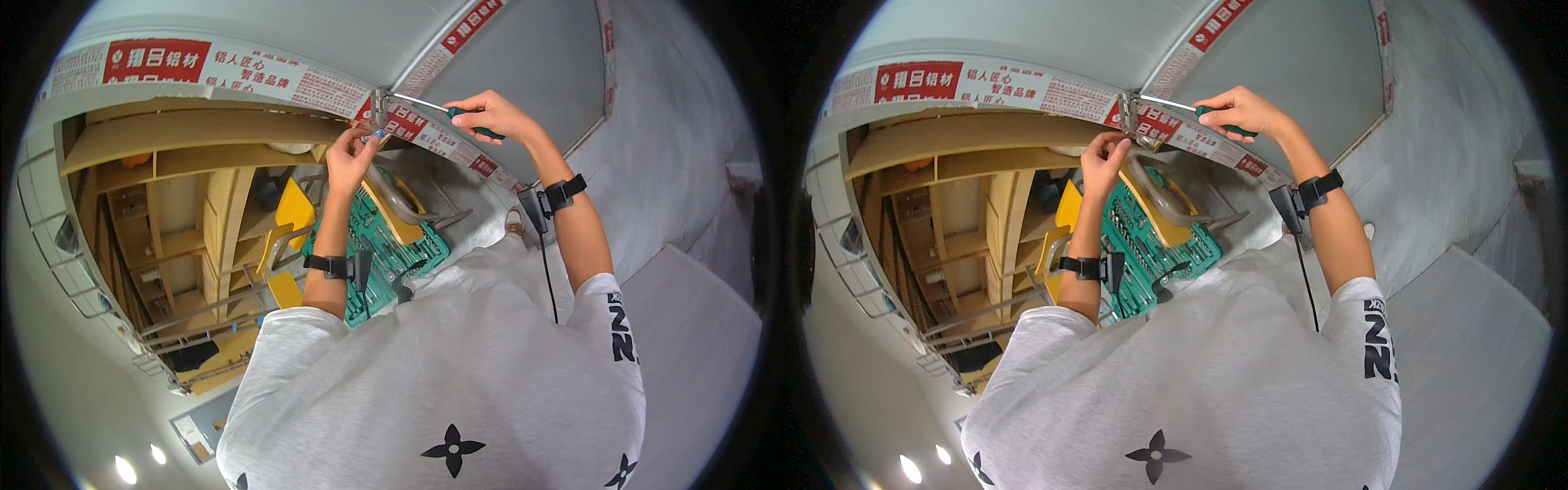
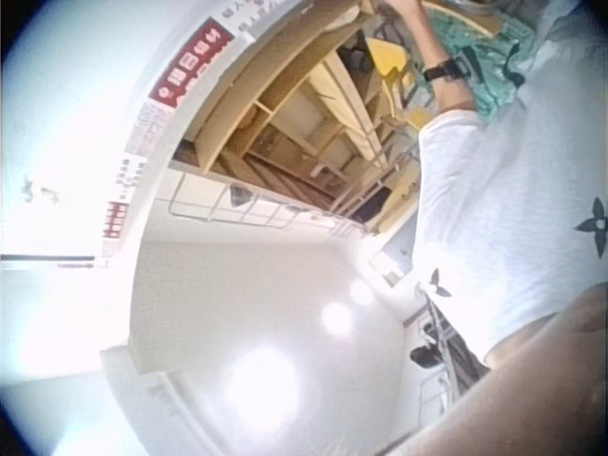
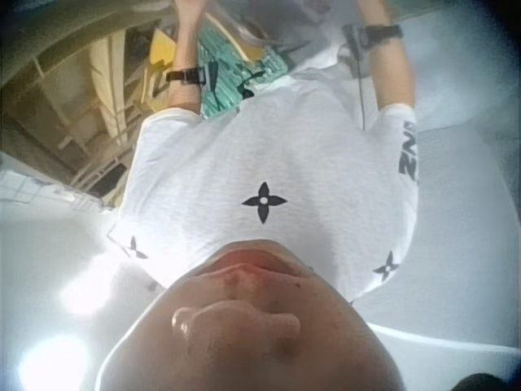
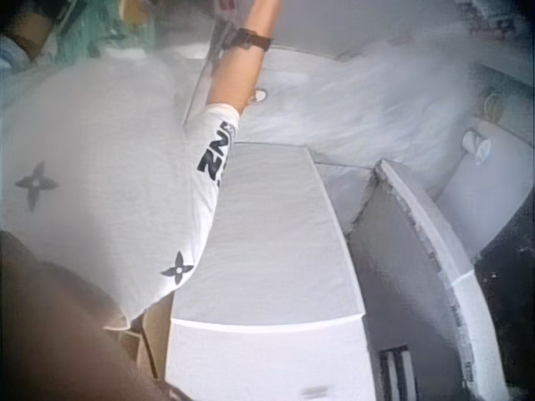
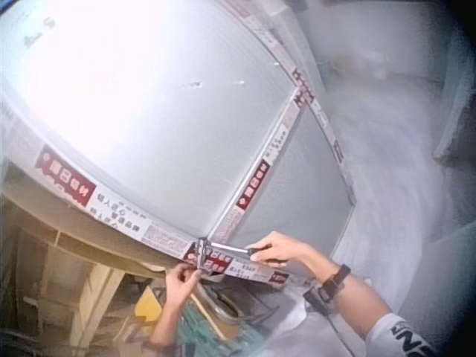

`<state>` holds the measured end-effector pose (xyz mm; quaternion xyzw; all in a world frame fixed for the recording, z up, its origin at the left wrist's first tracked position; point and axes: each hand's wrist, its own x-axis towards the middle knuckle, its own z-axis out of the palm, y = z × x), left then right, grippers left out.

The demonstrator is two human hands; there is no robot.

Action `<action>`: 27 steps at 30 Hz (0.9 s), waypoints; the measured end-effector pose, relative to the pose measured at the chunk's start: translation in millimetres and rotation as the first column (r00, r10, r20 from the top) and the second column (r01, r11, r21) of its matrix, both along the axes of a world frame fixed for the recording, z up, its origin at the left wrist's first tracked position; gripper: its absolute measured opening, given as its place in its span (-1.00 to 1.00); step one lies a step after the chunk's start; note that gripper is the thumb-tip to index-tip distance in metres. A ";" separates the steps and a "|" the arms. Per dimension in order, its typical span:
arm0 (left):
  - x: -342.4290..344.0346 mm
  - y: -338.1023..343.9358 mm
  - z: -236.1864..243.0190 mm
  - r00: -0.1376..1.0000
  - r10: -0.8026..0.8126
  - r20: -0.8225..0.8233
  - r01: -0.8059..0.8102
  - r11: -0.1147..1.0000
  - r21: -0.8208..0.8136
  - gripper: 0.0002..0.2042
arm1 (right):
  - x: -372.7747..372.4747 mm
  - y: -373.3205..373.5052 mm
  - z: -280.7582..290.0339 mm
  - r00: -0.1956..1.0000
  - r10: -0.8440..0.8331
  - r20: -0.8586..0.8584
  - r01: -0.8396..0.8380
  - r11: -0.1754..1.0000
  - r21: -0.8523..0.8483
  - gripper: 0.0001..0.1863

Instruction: The person uses a screwdriver to tighten screws into a metal frame structure.

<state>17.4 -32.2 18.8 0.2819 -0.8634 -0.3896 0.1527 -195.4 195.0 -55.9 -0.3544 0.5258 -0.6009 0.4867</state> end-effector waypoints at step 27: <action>-10.1 30.2 -19.1 0.968 0.169 -0.186 -0.196 0.971 -0.138 -0.78 | 51.3 -22.1 33.7 0.802 -0.595 -0.046 0.597 0.802 0.033 -0.78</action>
